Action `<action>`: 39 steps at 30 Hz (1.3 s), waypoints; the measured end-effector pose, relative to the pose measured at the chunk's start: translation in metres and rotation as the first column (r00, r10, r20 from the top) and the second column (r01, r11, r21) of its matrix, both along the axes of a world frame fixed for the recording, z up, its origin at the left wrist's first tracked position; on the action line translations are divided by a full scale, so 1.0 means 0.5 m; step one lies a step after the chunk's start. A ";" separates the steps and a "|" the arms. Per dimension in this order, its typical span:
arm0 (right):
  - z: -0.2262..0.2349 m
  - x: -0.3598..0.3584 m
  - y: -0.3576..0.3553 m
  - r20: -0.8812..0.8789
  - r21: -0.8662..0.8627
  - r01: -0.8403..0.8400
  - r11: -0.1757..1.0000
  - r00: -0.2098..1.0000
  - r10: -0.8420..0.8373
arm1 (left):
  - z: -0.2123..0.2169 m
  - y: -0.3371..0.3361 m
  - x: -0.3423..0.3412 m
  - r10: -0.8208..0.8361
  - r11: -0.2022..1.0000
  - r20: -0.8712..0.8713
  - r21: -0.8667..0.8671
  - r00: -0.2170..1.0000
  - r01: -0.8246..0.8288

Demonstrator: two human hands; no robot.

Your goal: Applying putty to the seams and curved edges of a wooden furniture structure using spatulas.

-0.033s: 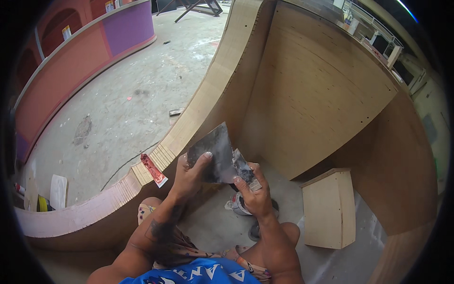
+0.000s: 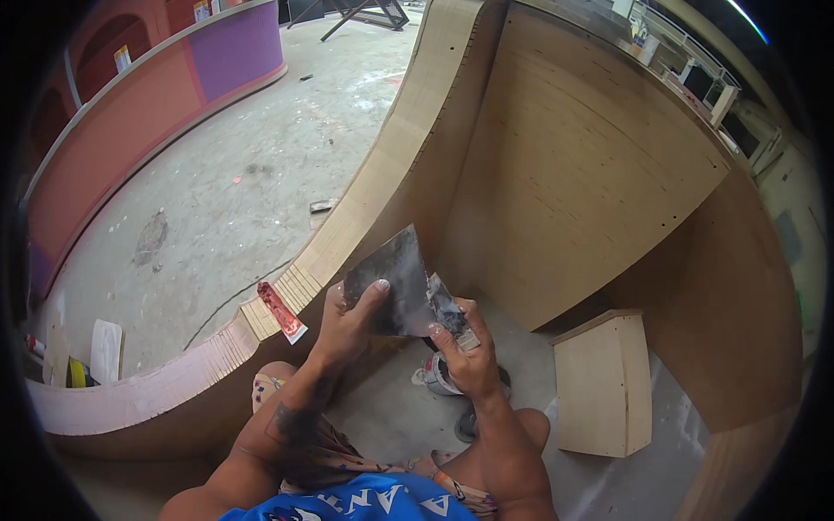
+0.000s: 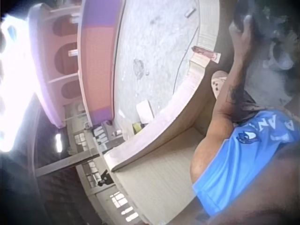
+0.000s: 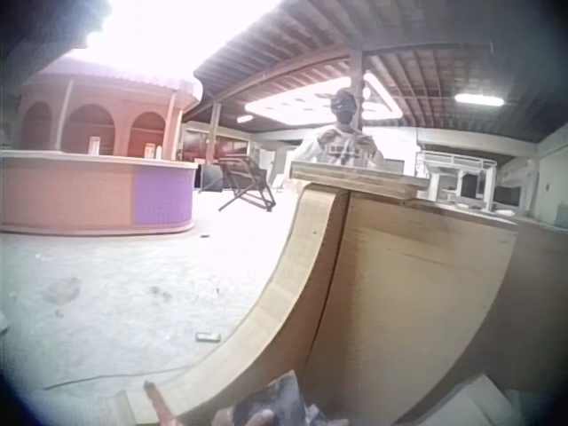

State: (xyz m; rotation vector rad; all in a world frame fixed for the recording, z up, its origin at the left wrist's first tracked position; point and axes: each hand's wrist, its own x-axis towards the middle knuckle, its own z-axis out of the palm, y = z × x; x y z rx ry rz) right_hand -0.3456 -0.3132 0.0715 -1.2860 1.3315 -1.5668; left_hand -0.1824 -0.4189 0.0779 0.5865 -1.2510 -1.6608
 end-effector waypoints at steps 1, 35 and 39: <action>0.003 0.003 -0.001 -0.004 0.000 0.001 1.000 1.000 -0.001 | 0.002 0.001 0.000 -0.004 0.999 0.016 -0.031 1.000 0.004; 0.016 0.004 0.003 -0.205 -0.010 -0.001 1.000 0.979 -0.001 | 0.015 -0.003 0.016 -0.037 0.979 0.190 -0.190 0.981 0.074; 0.015 0.004 0.001 -0.169 0.030 -0.023 0.999 0.985 0.028 | 0.019 0.002 0.017 -0.064 0.984 0.183 -0.152 0.981 0.092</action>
